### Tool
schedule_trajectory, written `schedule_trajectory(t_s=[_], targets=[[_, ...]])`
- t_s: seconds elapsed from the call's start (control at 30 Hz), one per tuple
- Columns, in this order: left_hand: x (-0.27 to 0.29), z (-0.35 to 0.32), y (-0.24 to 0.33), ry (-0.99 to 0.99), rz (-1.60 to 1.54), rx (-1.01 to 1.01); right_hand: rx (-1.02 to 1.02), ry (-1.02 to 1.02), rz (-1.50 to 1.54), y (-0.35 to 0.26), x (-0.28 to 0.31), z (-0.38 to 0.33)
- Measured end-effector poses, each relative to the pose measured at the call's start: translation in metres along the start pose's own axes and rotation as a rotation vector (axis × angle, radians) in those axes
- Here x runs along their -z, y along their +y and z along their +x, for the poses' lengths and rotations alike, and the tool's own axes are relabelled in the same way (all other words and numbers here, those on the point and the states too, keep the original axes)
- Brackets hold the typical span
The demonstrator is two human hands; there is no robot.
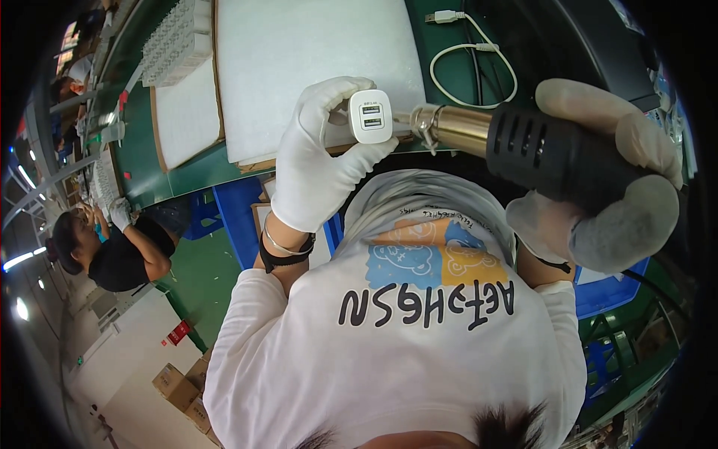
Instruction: The person picks up a power adapter from a tray, applies heat to the USB ports and the plug side with a heat gun, and then sets it back down to repeat the process with another adapter.
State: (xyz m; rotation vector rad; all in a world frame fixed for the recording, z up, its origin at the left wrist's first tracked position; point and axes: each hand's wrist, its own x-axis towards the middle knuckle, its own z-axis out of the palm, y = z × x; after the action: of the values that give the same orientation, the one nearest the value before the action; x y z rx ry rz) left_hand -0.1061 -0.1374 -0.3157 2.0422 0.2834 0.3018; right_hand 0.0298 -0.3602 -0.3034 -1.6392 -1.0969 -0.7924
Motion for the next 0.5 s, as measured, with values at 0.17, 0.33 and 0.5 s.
schedule_trajectory(t_s=[0.17, 0.33, 0.5], targets=[[-0.001, -0.001, -0.001, 0.000, 0.006, 0.004, -0.010, 0.017, 0.006, 0.000, 0.001, -0.001], [0.000, 0.000, -0.002, 0.010, -0.015, 0.010, -0.017, 0.030, 0.014, -0.006, 0.010, -0.002], [0.000, 0.000, -0.004, 0.016, -0.055, 0.036, -0.029, 0.047, 0.021, 0.000, 0.010, 0.005]])
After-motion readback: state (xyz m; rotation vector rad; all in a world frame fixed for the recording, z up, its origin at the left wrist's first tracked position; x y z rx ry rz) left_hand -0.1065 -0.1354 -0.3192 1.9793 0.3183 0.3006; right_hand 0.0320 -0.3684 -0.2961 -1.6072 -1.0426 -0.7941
